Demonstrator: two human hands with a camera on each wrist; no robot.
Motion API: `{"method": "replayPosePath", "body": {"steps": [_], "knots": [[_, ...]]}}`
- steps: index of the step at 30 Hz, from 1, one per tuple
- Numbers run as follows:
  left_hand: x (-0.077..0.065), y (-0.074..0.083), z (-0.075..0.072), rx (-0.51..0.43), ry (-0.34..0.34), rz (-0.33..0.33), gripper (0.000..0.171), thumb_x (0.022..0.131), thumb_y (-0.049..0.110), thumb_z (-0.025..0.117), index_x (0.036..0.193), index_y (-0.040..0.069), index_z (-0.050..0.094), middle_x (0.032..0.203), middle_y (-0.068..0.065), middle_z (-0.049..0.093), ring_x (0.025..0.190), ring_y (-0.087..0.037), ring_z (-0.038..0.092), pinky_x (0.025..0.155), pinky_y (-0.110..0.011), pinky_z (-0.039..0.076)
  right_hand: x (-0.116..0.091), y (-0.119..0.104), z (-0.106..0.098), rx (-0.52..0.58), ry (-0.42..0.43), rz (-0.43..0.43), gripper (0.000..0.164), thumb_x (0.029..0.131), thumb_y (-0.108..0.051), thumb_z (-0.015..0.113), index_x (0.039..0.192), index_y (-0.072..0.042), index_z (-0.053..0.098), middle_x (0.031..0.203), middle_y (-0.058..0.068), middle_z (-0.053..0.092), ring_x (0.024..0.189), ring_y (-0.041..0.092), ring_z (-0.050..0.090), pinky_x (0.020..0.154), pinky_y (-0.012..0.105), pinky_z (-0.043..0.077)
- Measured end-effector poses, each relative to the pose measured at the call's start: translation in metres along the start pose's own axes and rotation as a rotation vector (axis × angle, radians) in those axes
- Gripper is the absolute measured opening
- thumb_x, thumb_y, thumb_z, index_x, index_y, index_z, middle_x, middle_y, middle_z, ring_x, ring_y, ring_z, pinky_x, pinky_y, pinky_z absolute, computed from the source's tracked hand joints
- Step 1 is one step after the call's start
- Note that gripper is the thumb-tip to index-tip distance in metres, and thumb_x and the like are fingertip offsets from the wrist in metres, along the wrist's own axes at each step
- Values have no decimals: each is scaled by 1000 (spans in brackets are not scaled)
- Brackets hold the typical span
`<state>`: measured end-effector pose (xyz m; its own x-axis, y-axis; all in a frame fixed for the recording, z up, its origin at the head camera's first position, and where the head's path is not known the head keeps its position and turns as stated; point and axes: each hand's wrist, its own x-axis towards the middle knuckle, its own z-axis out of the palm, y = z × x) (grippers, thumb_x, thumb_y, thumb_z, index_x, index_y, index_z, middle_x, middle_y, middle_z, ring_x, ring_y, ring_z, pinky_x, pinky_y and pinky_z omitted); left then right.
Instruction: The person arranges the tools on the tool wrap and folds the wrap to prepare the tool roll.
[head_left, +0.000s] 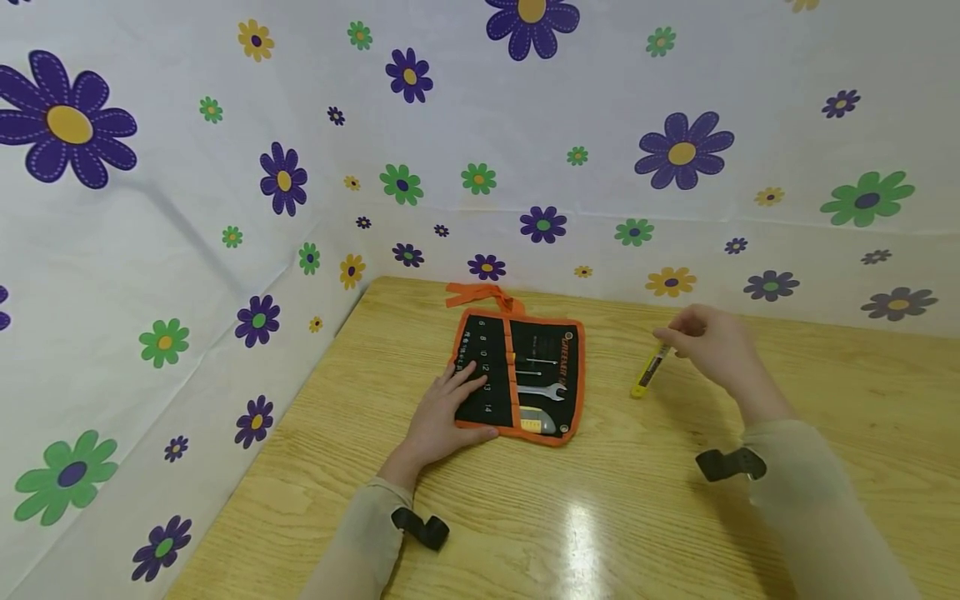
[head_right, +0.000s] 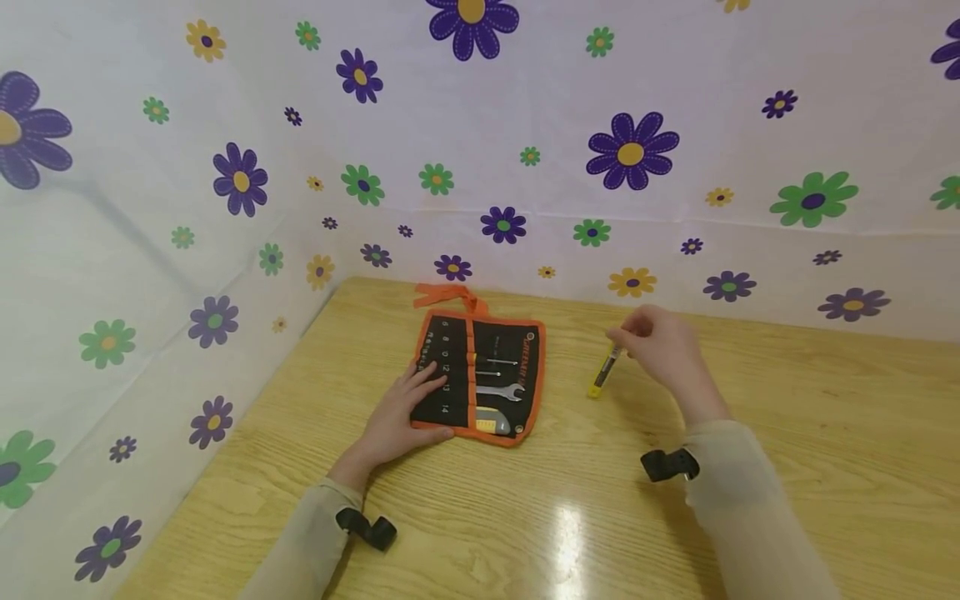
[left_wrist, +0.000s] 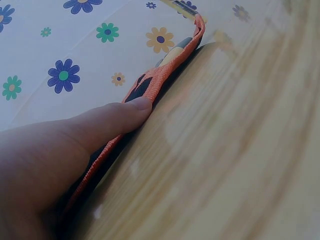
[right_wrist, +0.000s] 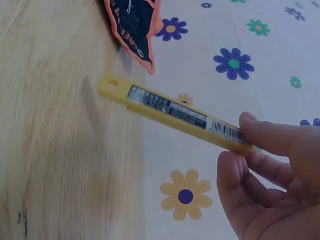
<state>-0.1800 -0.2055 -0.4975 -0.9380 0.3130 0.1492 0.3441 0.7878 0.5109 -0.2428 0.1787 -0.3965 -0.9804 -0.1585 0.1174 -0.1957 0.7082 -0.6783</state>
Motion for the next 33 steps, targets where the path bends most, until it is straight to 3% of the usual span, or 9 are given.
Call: {"method": "replayPosePath", "body": {"steps": [5, 10, 13, 16, 19, 24, 29, 33], "knots": [[0, 0, 0, 9, 0, -5, 83, 76, 54, 75, 145, 20, 44, 156, 0, 25, 144, -31, 12, 115, -47, 12, 0, -2, 5, 44, -19, -6, 39, 94, -40, 60, 94, -1, 62, 88, 17, 67, 75, 28, 65, 57, 31, 49], [1, 0, 0, 14, 3, -5, 83, 76, 54, 75, 145, 20, 45, 156, 0, 26, 144, -30, 12, 115, -47, 12, 0, -3, 11, 130, -54, 13, 41, 96, -39, 57, 100, 2, 60, 93, 20, 67, 76, 26, 68, 69, 40, 56], [1, 0, 1, 13, 2, -7, 82, 76, 54, 75, 144, 20, 45, 156, 0, 26, 144, -30, 11, 115, -48, 12, 0, -3, 16, 249, -71, 33, 39, 97, -33, 57, 104, 6, 57, 97, 24, 66, 76, 23, 69, 75, 42, 57], [1, -1, 1, 13, -1, -12, 82, 76, 54, 75, 145, 20, 45, 156, 1, 26, 144, -29, 11, 115, -48, 12, 1, -2, 22, 405, -102, 53, 38, 97, -26, 57, 108, 10, 53, 100, 26, 65, 76, 18, 70, 76, 36, 57], [1, -2, 1, 13, -2, -17, 83, 76, 54, 75, 145, 21, 45, 156, 2, 25, 145, -28, 11, 115, -47, 12, 1, 1, 29, 541, -121, 81, 36, 98, -20, 57, 113, 12, 50, 98, 21, 66, 77, 13, 70, 77, 32, 56], [1, -1, 1, 13, 2, -16, 83, 76, 54, 75, 145, 21, 44, 156, 2, 25, 145, -28, 11, 115, -47, 12, 3, 3, 42, 669, -116, 102, 37, 97, -12, 57, 118, 16, 49, 92, 10, 67, 78, 10, 69, 77, 27, 55], [1, -1, 0, 6, 6, -4, 83, 76, 54, 75, 145, 20, 45, 156, 1, 25, 144, -31, 12, 115, -49, 13, 5, 1, 55, 757, -123, 101, 37, 97, -5, 54, 123, 22, 47, 92, 7, 66, 79, 8, 69, 78, 25, 54], [0, -1, 1, 9, 16, 12, 83, 75, 54, 75, 145, 19, 45, 156, -1, 26, 144, -32, 13, 115, -49, 13, 8, -5, 64, 765, -136, 130, 38, 98, -4, 53, 126, 20, 47, 97, 8, 63, 80, 7, 68, 79, 25, 54]]}}
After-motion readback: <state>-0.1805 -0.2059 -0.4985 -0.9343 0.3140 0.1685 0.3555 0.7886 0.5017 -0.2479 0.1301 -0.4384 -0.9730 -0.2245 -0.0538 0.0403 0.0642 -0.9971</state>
